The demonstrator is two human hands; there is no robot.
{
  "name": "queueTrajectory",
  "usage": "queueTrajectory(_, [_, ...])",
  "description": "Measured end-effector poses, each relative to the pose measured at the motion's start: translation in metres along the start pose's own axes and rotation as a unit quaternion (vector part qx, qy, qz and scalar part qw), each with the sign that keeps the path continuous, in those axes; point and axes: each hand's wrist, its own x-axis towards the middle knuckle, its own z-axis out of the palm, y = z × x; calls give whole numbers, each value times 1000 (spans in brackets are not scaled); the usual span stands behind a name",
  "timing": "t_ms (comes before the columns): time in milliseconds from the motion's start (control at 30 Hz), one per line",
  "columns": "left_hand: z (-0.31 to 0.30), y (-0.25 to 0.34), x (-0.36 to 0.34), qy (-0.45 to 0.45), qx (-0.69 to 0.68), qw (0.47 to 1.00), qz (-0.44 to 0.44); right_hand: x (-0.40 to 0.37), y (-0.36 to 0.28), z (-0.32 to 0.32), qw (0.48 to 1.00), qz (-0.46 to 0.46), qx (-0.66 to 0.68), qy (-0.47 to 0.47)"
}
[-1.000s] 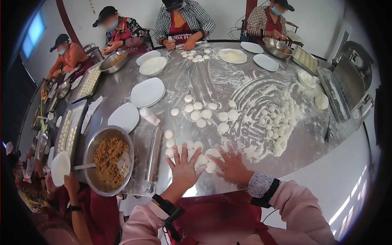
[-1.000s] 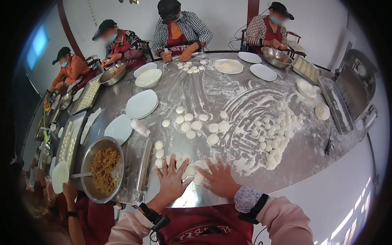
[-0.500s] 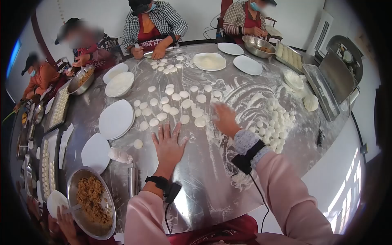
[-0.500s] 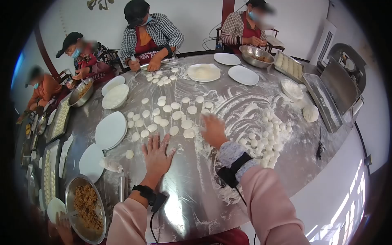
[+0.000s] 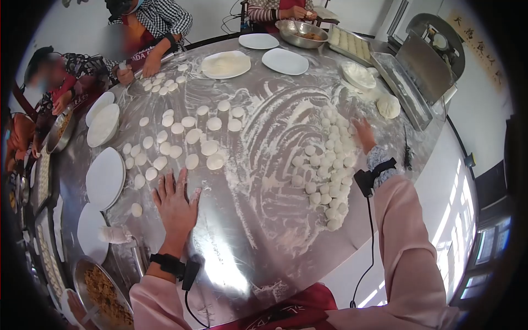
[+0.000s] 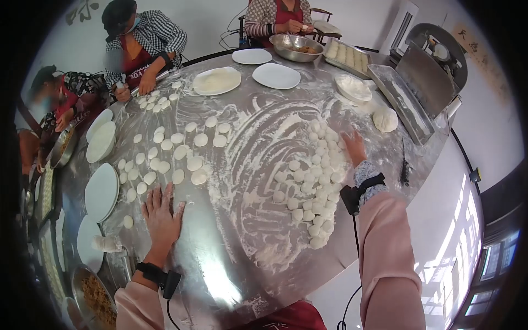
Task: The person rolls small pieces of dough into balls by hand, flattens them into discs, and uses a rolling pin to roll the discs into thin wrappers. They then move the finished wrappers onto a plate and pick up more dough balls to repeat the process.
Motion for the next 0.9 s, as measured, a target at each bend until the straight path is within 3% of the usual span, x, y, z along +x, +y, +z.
queueTrajectory(100, [0, -1, 2, -5, 18, 1000, 7, -20, -41, 10, 994, -35, -105, -15])
queueTrajectory(167, [0, 1, 1, -5, 11, 1000, 4, -4, -70, 20, 956, -213, -115, -168])
queueTrajectory(200, [1, 1, 1, -7, 12, 1000, 3, 1, -78, 30, 955, -212, -115, -170])
queueTrajectory(267, [-1, 1, 1, -4, 17, 1000, 7, 1, -96, 54, 832, -352, -377, -205])
queueTrajectory(300, [-1, 1, 1, -5, 19, 1000, 3, -9, -108, 67, 831, -354, -375, -207])
queueTrajectory(367, [-1, 1, 2, -10, 23, 1000, -3, -43, -145, 86, 914, -243, -225, -235])
queueTrajectory(500, [1, 1, 1, -8, 28, 999, -18, -132, -196, 101, 848, -322, -211, -365])
queueTrajectory(567, [2, 0, 1, -3, 25, 999, -20, -200, -224, 91, 821, -344, -266, -370])
queueTrajectory(767, [9, 3, -30, 7, -40, 999, 18, -366, -238, 76, 787, -468, -248, -316])
queueTrajectory(900, [1, 19, -86, -35, -237, 960, 145, -432, -225, 66, 807, -480, -197, -282])
